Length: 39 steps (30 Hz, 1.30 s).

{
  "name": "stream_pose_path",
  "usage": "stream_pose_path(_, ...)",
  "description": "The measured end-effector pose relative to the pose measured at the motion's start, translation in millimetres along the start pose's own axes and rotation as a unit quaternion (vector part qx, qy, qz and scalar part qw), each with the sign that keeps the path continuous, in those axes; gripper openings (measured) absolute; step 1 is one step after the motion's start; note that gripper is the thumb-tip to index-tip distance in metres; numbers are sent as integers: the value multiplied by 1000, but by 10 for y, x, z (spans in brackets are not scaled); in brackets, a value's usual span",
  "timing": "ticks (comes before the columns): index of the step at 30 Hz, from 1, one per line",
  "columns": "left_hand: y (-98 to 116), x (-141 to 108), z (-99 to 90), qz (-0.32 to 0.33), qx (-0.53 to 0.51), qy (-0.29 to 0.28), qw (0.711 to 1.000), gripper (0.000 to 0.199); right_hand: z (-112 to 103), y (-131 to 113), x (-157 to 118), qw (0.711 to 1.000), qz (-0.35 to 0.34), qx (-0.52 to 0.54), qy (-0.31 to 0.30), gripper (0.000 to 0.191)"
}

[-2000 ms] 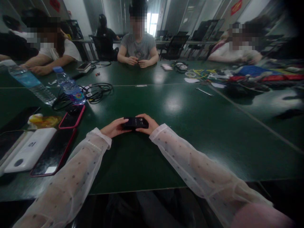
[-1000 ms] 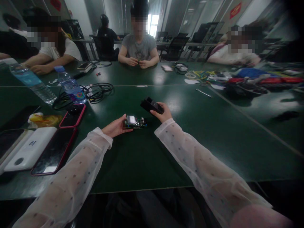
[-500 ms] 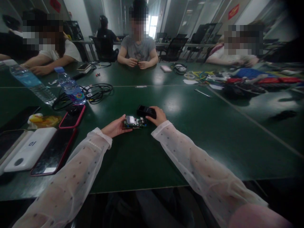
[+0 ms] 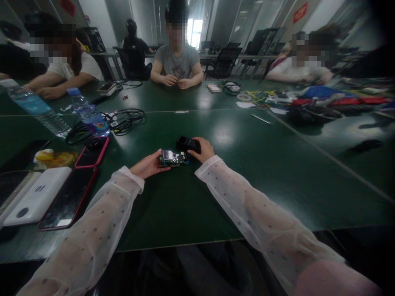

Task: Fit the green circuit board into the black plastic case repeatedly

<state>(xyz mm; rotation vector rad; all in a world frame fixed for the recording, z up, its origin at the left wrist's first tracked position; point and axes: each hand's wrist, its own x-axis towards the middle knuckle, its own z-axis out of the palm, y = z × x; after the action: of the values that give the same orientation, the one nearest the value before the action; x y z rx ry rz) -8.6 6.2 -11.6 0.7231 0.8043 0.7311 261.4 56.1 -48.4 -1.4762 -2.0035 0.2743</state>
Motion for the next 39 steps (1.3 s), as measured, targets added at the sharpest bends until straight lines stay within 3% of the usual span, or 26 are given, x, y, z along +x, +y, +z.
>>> stream_pose_path(23,19,-31,50,-1,-15,11,1000,43,-11,-35,-10,1000,-4,-3,9,51)
stream_pose_path(28,28,-40,75,-3,-12,15,1000,43,-3,-24,-8,994,40,86,60,52)
stream_pose_path(32,15,-25,45,-1,-16,6,1000,42,-27,-60,5,970,73,217,76,61)
stream_pose_path(36,-4,-6,-10,0,-18,-9,1000,43,-133,-230,-13,946,43,320,35,65)
stream_pose_path(39,-10,-1,-27,5,-18,-20,1000,44,-197,-393,-71,947,-19,320,-4,61)
